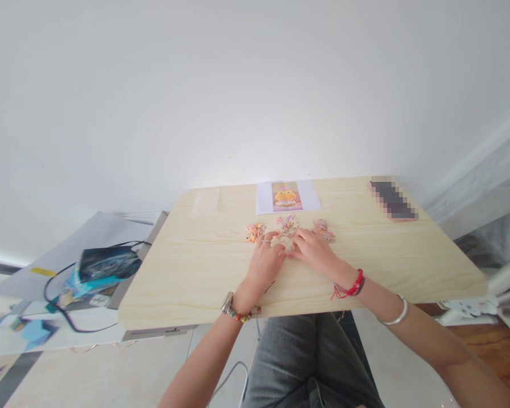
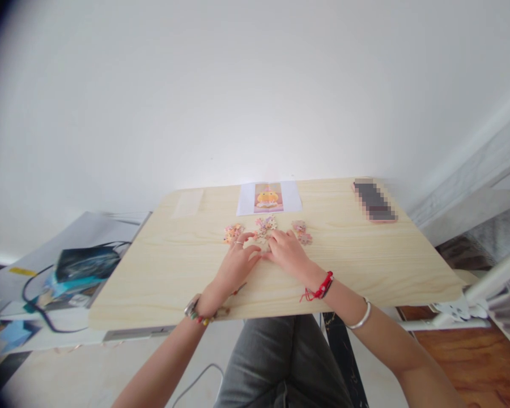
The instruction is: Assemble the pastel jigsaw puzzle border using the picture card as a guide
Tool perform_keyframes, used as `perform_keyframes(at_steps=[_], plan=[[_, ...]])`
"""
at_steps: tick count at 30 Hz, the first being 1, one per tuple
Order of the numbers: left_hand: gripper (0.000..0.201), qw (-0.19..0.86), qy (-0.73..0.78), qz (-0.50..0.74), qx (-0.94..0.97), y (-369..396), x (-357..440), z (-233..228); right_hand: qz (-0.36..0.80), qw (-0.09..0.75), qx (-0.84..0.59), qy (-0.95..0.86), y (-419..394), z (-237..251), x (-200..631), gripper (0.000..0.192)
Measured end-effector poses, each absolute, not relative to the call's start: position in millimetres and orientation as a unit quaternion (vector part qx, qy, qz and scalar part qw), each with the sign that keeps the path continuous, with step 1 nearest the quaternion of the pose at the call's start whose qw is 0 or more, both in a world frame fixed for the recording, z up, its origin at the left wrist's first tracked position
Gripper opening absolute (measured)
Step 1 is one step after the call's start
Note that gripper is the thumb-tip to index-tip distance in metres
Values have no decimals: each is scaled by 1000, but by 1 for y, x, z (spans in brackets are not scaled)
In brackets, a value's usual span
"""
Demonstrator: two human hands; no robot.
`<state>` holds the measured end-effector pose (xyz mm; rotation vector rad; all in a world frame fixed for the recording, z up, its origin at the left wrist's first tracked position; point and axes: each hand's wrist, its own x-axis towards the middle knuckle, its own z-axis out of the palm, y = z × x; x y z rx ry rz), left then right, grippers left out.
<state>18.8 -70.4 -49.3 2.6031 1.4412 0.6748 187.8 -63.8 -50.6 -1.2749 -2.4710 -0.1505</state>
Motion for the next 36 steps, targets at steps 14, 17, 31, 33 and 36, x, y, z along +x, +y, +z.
perform_keyframes(at_steps=[14,17,31,33,36], plan=[[6,11,494,236,837,-79,32,-54,58,173,-393,-901,-52,-48,203,5],[9,27,475,247,844,-74,33,-57,40,164,-389,-906,-52,-51,201,3],[7,83,424,363,826,-63,26,-26,-51,258,-396,-880,-61,-20,211,11],[8,82,417,370,826,-59,32,-23,-56,267,-402,-874,-61,-17,216,12],[8,83,399,362,838,-51,44,-22,-57,272,-421,-863,-60,-19,229,11]])
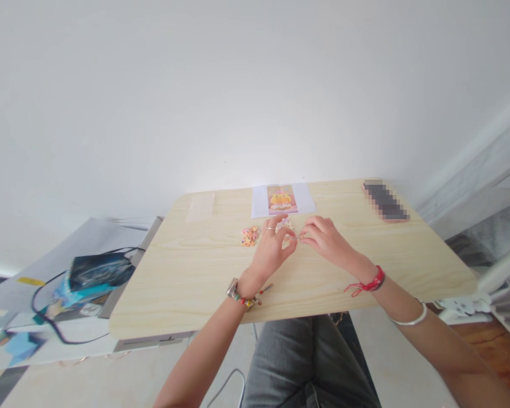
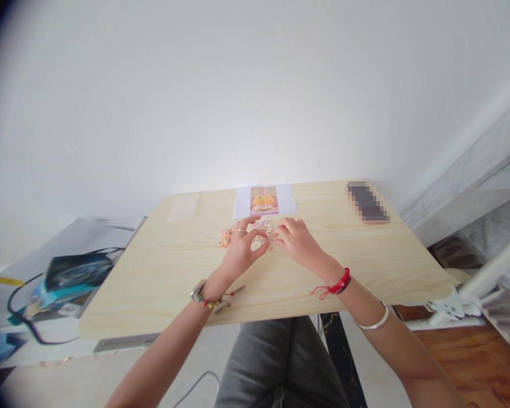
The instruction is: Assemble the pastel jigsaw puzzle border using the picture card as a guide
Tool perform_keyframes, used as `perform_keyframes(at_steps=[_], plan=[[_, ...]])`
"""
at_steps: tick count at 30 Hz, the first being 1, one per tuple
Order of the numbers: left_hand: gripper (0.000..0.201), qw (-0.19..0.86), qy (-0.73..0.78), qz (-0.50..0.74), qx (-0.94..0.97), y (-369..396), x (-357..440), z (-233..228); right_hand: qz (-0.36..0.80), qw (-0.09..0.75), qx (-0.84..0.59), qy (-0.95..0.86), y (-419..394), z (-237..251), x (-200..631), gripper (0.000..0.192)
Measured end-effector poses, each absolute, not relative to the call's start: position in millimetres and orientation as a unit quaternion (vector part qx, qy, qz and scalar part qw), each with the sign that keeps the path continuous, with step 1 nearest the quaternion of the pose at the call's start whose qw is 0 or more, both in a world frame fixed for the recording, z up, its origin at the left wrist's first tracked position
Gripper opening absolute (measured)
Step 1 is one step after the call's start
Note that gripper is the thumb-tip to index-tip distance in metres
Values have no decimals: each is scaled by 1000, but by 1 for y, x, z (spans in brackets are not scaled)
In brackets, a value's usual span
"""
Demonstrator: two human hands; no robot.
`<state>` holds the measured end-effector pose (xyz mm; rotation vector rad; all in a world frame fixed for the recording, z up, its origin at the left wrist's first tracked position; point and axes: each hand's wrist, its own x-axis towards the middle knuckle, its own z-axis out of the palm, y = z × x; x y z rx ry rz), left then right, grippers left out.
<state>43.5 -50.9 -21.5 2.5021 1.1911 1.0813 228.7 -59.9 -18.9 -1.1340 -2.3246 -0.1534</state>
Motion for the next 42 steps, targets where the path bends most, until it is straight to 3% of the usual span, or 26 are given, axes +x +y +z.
perform_keyframes(at_steps=[6,13,22,28,33,39,42], plan=[[10,100,343,328,875,-35,82,-26,-50,275,-465,-840,-57,-37,268,10],[29,113,368,303,872,-32,117,-26,-22,249,-507,-825,-58,-55,297,8],[20,38,449,284,846,-46,28,-43,17,261,-461,-848,-56,-43,261,9],[20,7,506,280,816,-64,-26,-62,6,174,-484,-858,-52,-39,204,12],[19,4,495,281,822,-65,-21,-64,-40,149,-526,-837,-51,-48,191,14],[25,39,458,251,852,-56,9,-53,-48,143,-456,-877,-57,-46,196,16],[18,66,436,238,865,-57,21,-46,-57,150,-426,-890,-60,-41,198,13]])
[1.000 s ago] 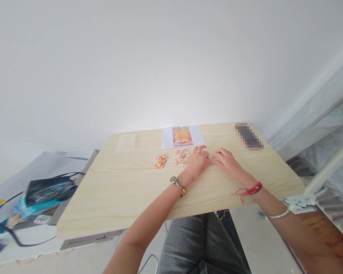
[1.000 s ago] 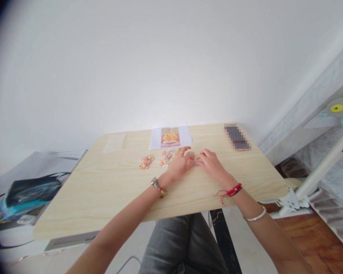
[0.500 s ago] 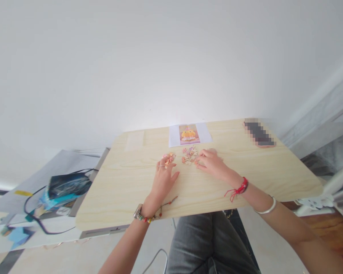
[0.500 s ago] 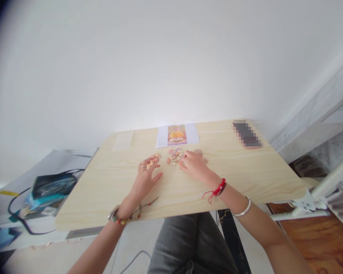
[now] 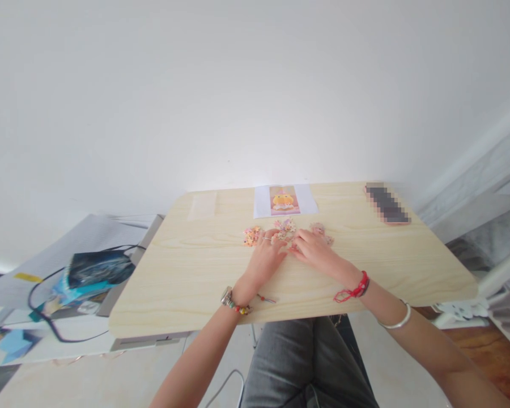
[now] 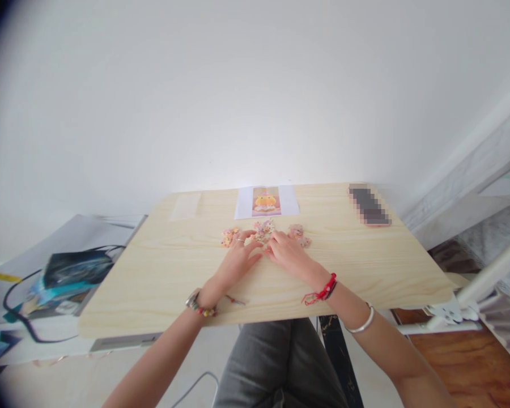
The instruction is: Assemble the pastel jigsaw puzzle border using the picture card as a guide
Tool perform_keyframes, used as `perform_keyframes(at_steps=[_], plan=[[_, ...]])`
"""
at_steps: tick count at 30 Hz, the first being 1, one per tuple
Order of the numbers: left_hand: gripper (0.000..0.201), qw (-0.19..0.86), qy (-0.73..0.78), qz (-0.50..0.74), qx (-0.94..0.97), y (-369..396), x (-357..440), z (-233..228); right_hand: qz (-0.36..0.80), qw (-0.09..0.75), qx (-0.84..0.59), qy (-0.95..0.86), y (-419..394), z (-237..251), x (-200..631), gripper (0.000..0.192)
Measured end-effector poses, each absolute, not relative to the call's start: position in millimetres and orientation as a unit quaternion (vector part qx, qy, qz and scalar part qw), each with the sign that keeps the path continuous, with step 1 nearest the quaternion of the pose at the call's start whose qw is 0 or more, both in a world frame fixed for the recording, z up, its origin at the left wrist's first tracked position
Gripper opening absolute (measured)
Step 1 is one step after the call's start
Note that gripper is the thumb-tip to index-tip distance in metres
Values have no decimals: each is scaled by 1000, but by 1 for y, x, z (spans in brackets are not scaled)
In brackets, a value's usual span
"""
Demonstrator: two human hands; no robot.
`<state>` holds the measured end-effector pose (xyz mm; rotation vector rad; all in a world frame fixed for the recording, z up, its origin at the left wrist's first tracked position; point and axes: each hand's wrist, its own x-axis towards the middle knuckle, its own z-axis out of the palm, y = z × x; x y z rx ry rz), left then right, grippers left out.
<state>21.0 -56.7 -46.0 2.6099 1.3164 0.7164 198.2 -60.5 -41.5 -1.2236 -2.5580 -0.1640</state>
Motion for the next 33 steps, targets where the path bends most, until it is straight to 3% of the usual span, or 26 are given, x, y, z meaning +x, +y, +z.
perform_keyframes(at_steps=[4,11,26,33], plan=[[7,78,422,251,868,-60,26,-43,-88,159,-411,-893,-64,-38,199,15],[14,55,417,273,865,-64,23,-47,-97,152,-400,-898,-68,-36,196,16],[7,52,403,329,853,-68,16,-42,0,235,-398,-887,-71,-37,206,11],[6,3,436,315,843,-59,-1,-39,7,235,-399,-886,-52,-33,183,12]])
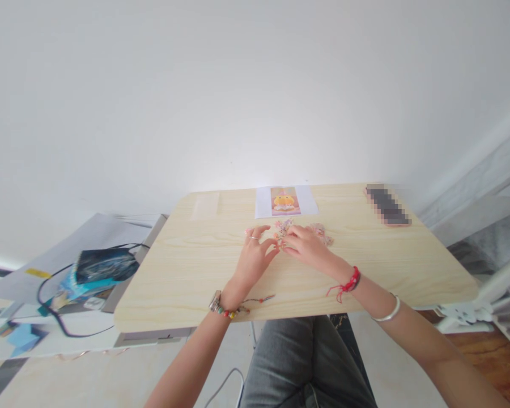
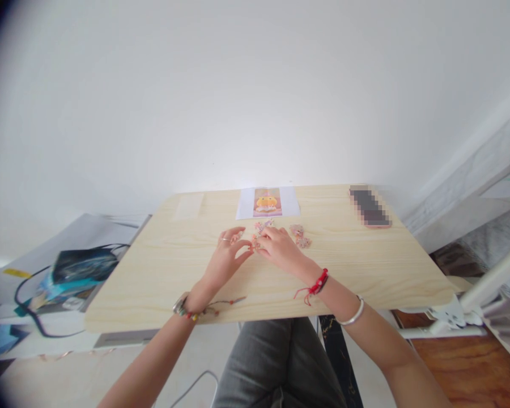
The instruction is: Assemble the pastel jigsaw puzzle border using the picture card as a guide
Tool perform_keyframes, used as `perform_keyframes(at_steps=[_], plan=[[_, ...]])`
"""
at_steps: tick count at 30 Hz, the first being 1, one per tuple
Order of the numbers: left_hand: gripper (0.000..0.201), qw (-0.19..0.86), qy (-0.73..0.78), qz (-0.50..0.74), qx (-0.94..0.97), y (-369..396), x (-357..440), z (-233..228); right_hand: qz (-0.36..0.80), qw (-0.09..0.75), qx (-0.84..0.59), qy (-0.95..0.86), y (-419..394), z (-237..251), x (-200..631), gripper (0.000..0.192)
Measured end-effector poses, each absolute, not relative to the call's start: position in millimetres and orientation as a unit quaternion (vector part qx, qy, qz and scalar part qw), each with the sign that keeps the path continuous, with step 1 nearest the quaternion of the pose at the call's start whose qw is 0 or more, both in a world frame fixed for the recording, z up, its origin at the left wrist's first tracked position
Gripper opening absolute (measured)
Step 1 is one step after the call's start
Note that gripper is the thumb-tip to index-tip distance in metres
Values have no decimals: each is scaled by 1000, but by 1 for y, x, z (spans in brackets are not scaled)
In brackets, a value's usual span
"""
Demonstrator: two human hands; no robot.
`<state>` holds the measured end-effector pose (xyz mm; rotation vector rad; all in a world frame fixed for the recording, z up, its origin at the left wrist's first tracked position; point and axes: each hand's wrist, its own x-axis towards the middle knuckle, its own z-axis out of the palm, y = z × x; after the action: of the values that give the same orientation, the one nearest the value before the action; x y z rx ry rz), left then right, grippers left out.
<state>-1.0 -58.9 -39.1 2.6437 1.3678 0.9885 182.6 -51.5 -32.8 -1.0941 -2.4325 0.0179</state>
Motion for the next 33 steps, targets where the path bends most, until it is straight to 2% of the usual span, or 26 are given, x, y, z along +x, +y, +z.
perform_keyframes(at_steps=[8,15,23,29,33], plan=[[7,-63,559,284,776,-43,-60,-57,-4,181,-365,-913,-15,-33,121,12],[8,-45,584,271,763,-41,-77,-71,22,183,-417,-890,-24,-35,161,10],[18,-37,529,306,790,-50,-48,-56,27,155,-459,-874,-45,-36,191,8],[24,1,470,271,840,-47,-5,-50,9,177,-476,-861,-45,-50,176,7],[28,-4,465,247,850,-42,3,-53,-8,167,-465,-869,-41,-52,172,13]])
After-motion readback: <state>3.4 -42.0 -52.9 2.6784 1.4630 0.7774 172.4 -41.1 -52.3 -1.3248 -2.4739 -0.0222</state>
